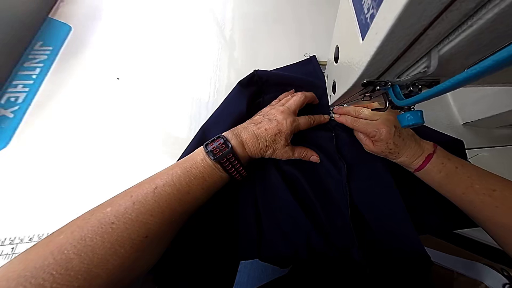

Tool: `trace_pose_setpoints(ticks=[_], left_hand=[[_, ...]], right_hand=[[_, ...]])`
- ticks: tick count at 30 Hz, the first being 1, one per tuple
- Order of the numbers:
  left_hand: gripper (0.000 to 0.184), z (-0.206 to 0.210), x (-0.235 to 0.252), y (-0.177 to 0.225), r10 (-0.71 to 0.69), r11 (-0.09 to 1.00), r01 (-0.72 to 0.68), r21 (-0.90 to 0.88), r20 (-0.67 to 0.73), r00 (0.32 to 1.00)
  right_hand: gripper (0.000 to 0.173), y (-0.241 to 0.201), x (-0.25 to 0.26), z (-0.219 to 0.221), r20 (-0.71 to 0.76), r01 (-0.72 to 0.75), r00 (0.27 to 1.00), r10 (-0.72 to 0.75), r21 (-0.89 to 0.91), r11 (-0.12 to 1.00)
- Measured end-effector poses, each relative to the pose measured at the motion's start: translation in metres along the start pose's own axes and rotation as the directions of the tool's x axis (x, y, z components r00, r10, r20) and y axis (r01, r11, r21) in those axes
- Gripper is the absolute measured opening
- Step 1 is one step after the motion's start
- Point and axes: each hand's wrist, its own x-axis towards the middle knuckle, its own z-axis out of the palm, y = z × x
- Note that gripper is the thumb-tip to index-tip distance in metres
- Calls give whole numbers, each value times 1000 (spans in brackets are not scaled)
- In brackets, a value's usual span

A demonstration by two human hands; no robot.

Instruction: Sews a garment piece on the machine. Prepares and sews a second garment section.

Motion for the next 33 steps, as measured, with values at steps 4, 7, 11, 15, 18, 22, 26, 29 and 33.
trace_pose_setpoints(ticks=[4, 7, 11, 15, 18, 22, 26, 29, 33], left_hand=[[79, 0, 1, 0, 5, 1000, -5, 16, 6, 1000], [81, 0, 0, 2, -10, 1000, 9, 28, 22, 1000], [85, 1, 0, 2, -20, 998, 18, 67, 30, 999], [85, 0, 1, 3, -17, 998, 15, 54, 35, 999], [86, 0, 0, 2, -11, 999, 10, 52, 18, 1000], [84, 0, 0, 2, 7, 999, -8, 34, 31, 999], [84, -2, -1, 2, 18, 1000, -19, 16, 55, 998], [83, -2, 0, 0, 22, 1000, -23, 6, 58, 998], [84, -1, 0, 1, 9, 1000, -10, 16, 59, 998]], right_hand=[[35, 0, 0, 0, -10, -1, 1000, 1, -14, 1000], [35, 0, -1, 1, -8, -10, 1000, 10, -11, 1000], [34, 1, 0, 2, -8, -19, 1000, 19, -6, 1000], [34, 0, 0, 2, -3, -5, 1000, 5, -24, 1000], [35, 2, 1, 1, -8, 7, 1000, -8, -22, 1000], [36, 5, 1, -2, 17, 14, 1000, -14, -11, 1000], [37, 12, 0, 2, 14, 22, 1000, -22, 13, 1000], [37, 14, 0, 3, 14, 10, 1000, -11, 20, 1000], [39, 13, 2, 1, 44, 17, 999, -16, -6, 1000]])
